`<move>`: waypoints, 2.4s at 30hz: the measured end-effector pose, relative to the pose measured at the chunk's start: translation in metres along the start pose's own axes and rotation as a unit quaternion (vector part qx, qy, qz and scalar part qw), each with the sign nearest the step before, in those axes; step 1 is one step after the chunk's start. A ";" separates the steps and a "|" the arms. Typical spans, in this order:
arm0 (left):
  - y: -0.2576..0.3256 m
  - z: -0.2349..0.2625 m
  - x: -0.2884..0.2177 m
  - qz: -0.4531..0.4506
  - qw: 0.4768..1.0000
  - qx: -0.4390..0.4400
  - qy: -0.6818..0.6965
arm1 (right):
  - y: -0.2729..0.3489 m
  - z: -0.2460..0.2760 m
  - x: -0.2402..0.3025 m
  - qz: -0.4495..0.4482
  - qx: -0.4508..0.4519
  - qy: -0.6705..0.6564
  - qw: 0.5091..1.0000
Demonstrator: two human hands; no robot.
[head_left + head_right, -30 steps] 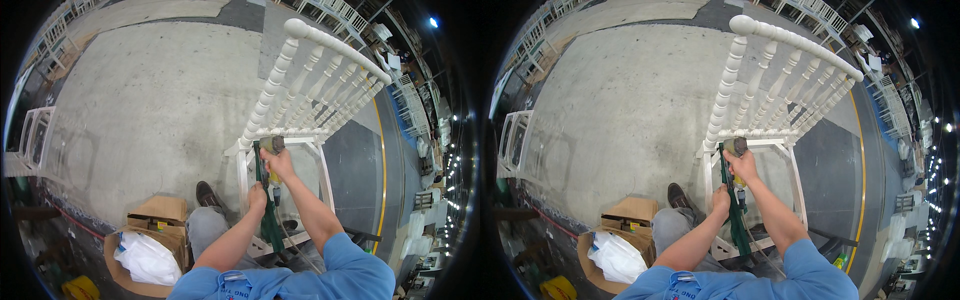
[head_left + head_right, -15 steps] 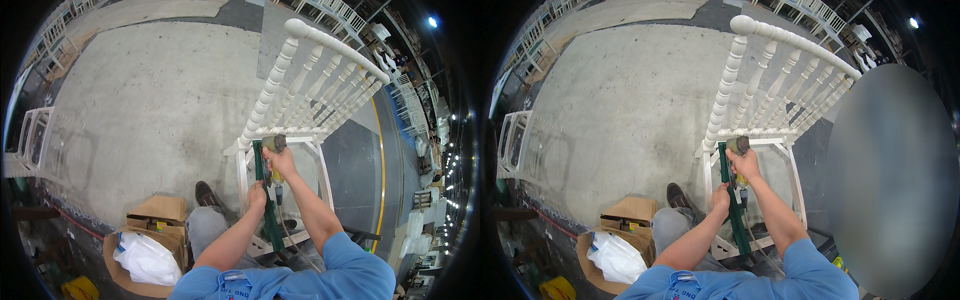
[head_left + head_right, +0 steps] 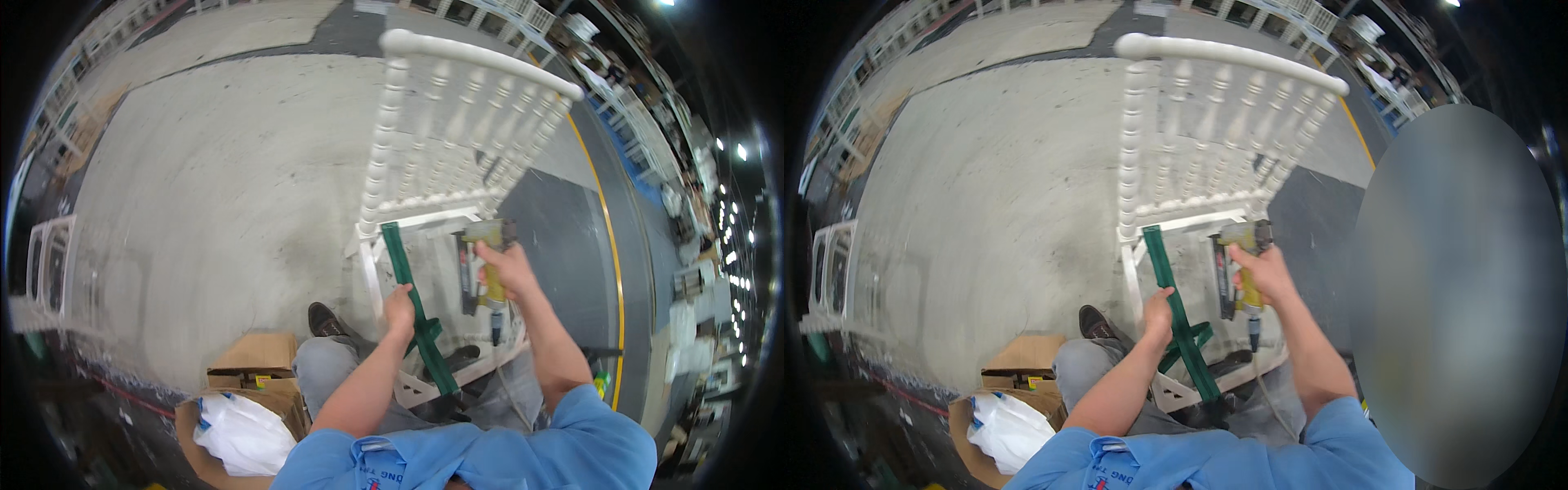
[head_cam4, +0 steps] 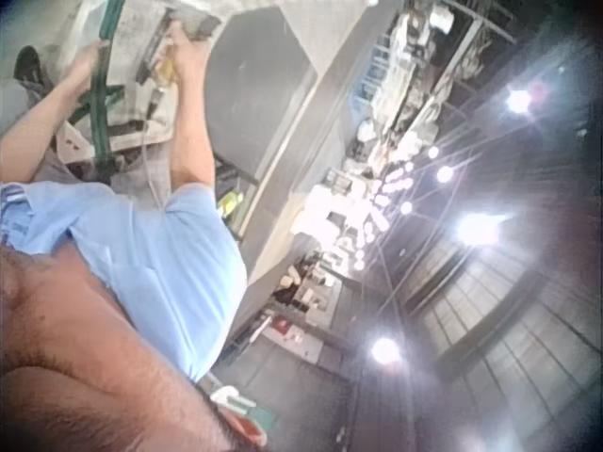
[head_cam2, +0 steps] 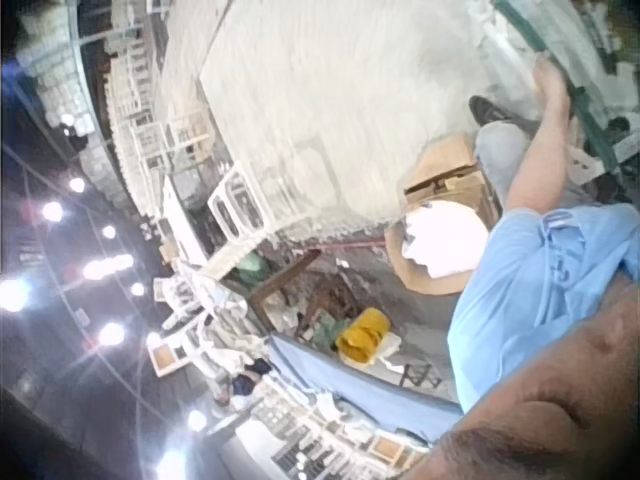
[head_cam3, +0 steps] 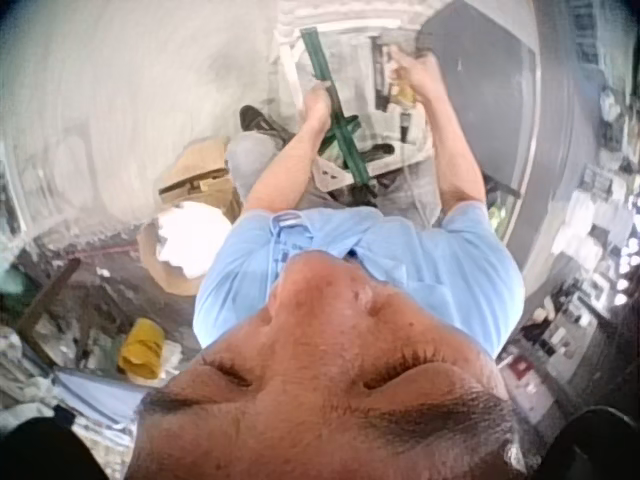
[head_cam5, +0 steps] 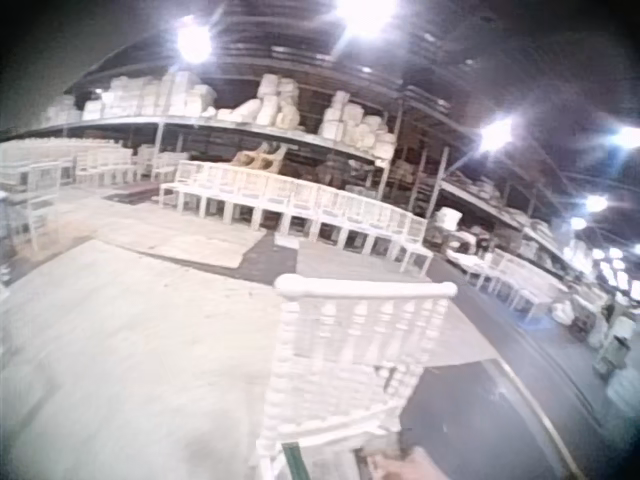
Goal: The person staples green webbing onto the seat frame of a white wooden chair, then places a white fabric cover over the webbing and staples it in place. They use a staple gun to secure both layers to the chair frame.
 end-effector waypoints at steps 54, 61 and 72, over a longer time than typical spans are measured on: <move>0.145 -0.026 0.148 0.159 0.966 0.182 0.094 | 0.271 0.223 -0.139 0.090 -0.126 0.065 0.986; 0.151 -0.010 0.174 0.112 0.973 0.191 -0.056 | 0.155 0.080 -0.188 -0.056 0.217 0.232 0.947; 0.144 0.033 0.175 0.131 0.916 0.115 -0.361 | 0.136 0.000 -0.262 -0.047 0.214 0.189 0.957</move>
Point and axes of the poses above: each hand's wrist, its own y-axis away from the middle knuckle, its own z-axis out of the back of the hand, x = y × z, the point moved 3 cm from there along -y, towards the middle knuckle, and after that the axes turned 4 degrees about z, right-handed, at the moved point
